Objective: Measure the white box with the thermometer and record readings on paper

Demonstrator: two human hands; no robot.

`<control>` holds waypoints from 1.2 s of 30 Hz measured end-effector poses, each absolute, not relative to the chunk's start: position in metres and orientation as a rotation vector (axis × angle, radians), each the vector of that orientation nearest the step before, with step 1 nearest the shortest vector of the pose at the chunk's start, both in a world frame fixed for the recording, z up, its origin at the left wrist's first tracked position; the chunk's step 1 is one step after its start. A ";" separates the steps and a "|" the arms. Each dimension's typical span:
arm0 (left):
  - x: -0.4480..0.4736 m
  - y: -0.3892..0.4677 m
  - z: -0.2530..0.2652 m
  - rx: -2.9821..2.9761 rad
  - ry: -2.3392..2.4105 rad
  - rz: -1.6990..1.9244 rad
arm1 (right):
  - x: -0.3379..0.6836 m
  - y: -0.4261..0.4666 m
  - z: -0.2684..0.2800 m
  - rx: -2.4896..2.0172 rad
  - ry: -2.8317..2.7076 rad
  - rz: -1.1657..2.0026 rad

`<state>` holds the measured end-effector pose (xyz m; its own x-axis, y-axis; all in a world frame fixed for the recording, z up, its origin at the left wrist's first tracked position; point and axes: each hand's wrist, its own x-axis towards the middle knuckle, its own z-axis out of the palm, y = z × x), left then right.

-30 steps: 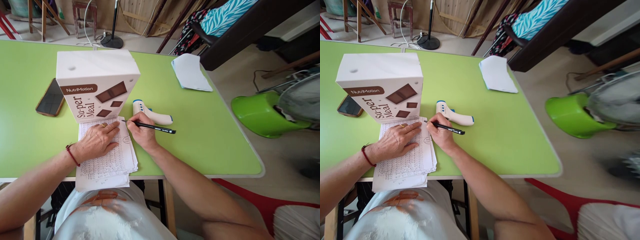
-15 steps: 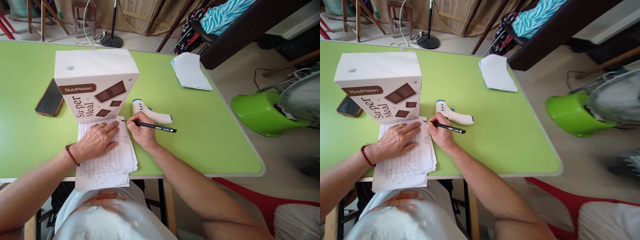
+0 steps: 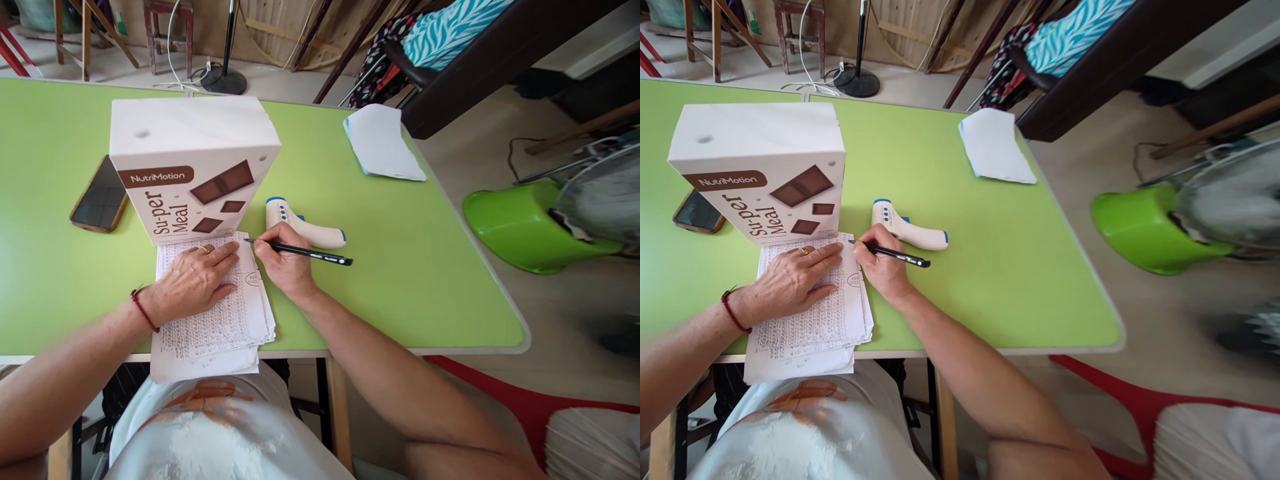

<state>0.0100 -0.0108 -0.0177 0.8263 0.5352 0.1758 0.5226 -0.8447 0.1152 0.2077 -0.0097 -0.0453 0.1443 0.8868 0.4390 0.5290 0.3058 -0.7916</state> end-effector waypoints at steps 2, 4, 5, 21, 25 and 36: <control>0.010 -0.011 -0.018 2.949 0.851 0.332 | 0.208 -0.010 -0.045 -1.365 -1.520 0.420; 0.010 -0.011 -0.018 2.953 0.852 0.342 | 0.208 -0.010 -0.045 -1.367 -1.518 0.414; 0.010 -0.011 -0.018 2.954 0.852 0.344 | 0.208 -0.010 -0.045 -1.363 -1.513 0.412; 0.010 -0.011 -0.018 2.939 0.861 0.297 | 0.208 -0.011 -0.046 -1.340 -1.548 0.359; 0.011 -0.011 -0.018 2.931 0.866 0.306 | 0.211 -0.017 -0.035 -1.248 -1.573 0.178; -0.008 -0.007 -0.003 2.680 0.825 0.935 | 0.228 -0.046 -0.019 -1.386 -2.455 -0.255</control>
<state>-0.0082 -0.0074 -0.0030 0.6469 0.5602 0.5174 0.4436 -0.8283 0.3422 0.2276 -0.0464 -0.0191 -0.4844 0.8013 0.3511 0.8564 0.5164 0.0029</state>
